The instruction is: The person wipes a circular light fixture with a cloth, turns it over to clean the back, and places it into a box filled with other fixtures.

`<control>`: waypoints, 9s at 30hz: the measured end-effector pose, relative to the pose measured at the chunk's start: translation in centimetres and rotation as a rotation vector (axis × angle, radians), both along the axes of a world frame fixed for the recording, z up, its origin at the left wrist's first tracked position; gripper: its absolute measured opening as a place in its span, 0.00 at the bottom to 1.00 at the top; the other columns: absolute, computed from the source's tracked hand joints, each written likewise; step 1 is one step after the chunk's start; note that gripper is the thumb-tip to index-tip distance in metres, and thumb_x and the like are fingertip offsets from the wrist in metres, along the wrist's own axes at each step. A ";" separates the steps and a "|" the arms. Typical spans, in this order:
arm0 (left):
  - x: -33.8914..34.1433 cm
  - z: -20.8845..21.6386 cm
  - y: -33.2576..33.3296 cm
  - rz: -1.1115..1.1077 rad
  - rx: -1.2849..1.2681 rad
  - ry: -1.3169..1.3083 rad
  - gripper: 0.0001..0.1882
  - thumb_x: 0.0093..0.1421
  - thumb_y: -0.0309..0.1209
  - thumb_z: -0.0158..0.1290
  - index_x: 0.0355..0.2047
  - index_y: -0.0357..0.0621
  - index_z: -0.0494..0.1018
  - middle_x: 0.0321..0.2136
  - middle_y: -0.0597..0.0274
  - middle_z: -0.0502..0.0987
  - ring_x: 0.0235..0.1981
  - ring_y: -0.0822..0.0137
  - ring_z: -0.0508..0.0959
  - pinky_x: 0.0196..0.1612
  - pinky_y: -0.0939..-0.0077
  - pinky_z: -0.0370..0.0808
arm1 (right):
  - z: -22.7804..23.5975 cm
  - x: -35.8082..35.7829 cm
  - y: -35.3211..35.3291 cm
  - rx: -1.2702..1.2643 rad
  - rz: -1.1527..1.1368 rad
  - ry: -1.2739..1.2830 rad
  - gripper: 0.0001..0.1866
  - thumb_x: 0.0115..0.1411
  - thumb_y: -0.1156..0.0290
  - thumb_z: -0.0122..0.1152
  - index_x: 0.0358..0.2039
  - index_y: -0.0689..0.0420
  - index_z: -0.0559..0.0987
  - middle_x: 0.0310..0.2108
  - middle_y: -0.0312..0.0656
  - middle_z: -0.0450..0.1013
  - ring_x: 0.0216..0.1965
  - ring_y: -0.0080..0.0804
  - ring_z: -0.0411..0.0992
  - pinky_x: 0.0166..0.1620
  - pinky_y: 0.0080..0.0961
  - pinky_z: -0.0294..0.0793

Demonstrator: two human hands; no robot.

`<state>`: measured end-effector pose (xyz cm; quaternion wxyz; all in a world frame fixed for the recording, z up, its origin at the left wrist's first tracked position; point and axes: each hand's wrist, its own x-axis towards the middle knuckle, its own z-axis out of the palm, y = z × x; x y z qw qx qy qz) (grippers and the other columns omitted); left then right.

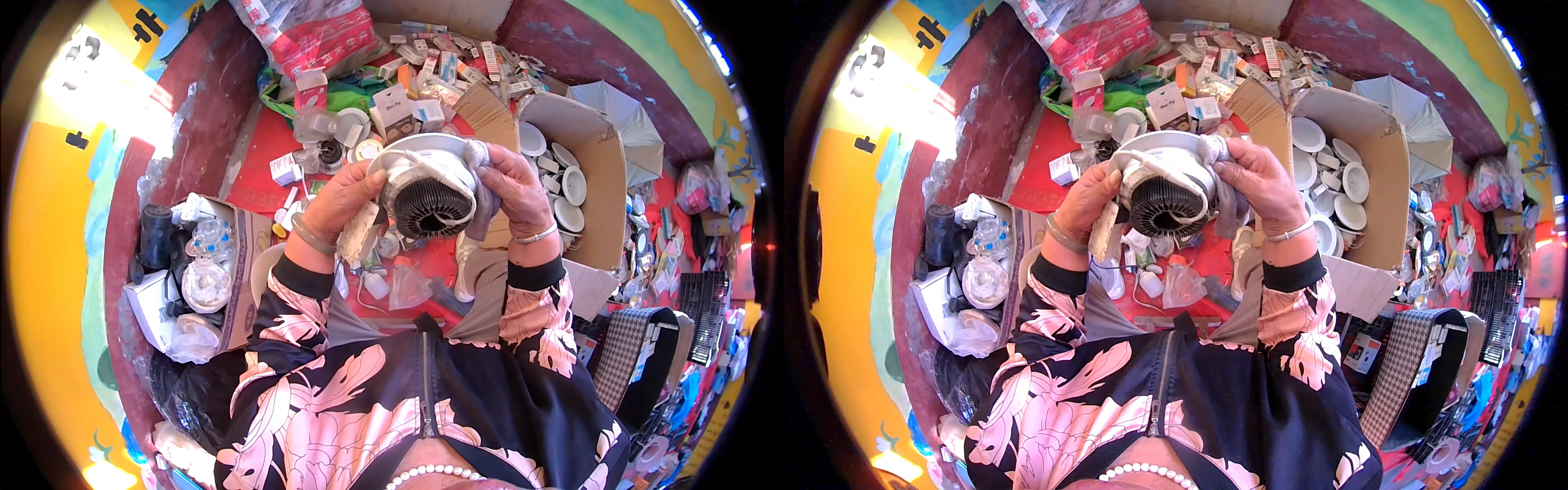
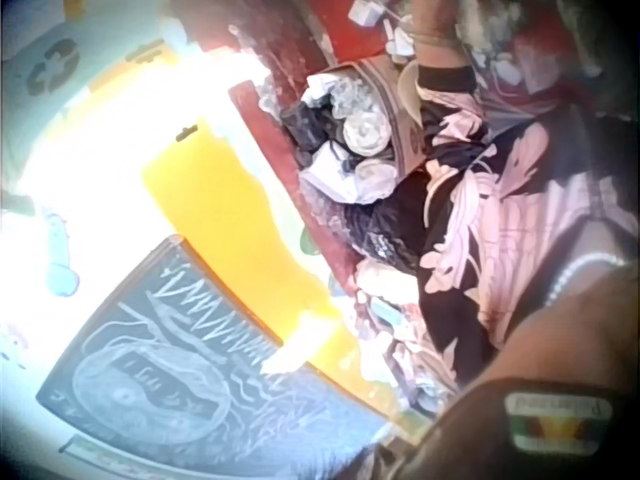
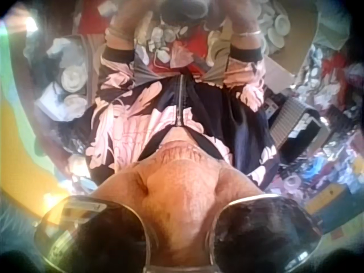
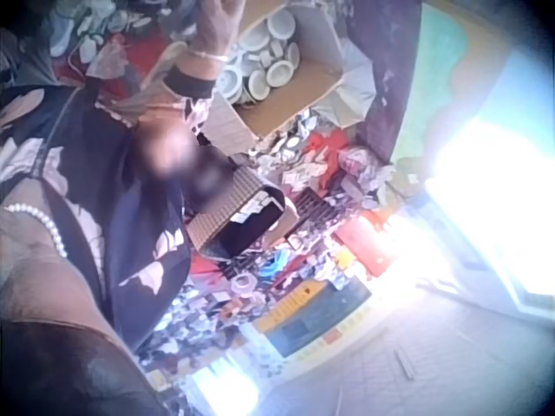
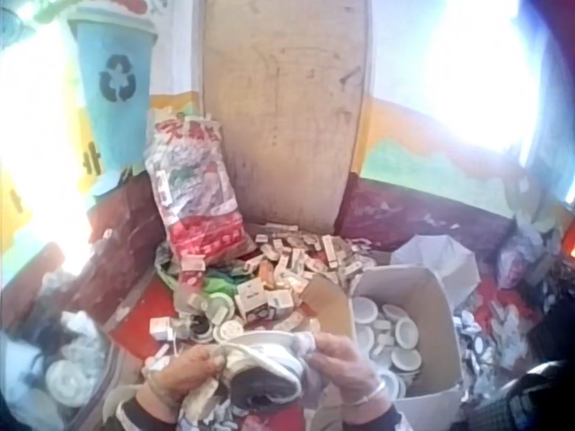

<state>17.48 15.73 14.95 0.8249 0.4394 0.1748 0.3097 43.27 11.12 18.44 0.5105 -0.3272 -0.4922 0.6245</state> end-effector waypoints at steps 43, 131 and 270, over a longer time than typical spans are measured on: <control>0.9 -0.9 0.1 0.038 0.101 0.006 0.19 0.60 0.39 0.50 0.45 0.37 0.70 0.37 0.62 0.76 0.35 0.75 0.75 0.36 0.82 0.73 | 0.9 -0.1 0.1 0.053 0.037 -0.240 0.15 0.61 0.68 0.52 0.44 0.66 0.73 0.35 0.35 0.71 0.38 0.19 0.66 0.41 0.17 0.66; 0.7 -1.4 1.2 0.424 -0.174 -0.391 0.24 0.63 0.48 0.40 0.51 0.45 0.64 0.39 0.61 0.75 0.31 0.75 0.76 0.22 0.87 0.70 | 4.1 1.9 -1.3 0.163 -0.181 0.539 0.15 0.62 0.63 0.45 0.41 0.61 0.74 0.37 0.42 0.73 0.38 0.29 0.71 0.46 0.25 0.69; 1.8 -0.9 -0.1 0.232 0.047 -0.074 0.17 0.63 0.40 0.44 0.45 0.42 0.66 0.28 0.60 0.75 0.18 0.69 0.75 0.19 0.78 0.73 | 2.8 -2.2 0.0 0.189 -0.590 -0.834 0.05 0.47 0.77 0.60 0.26 0.63 0.79 0.20 0.44 0.74 0.20 0.28 0.71 0.26 0.21 0.69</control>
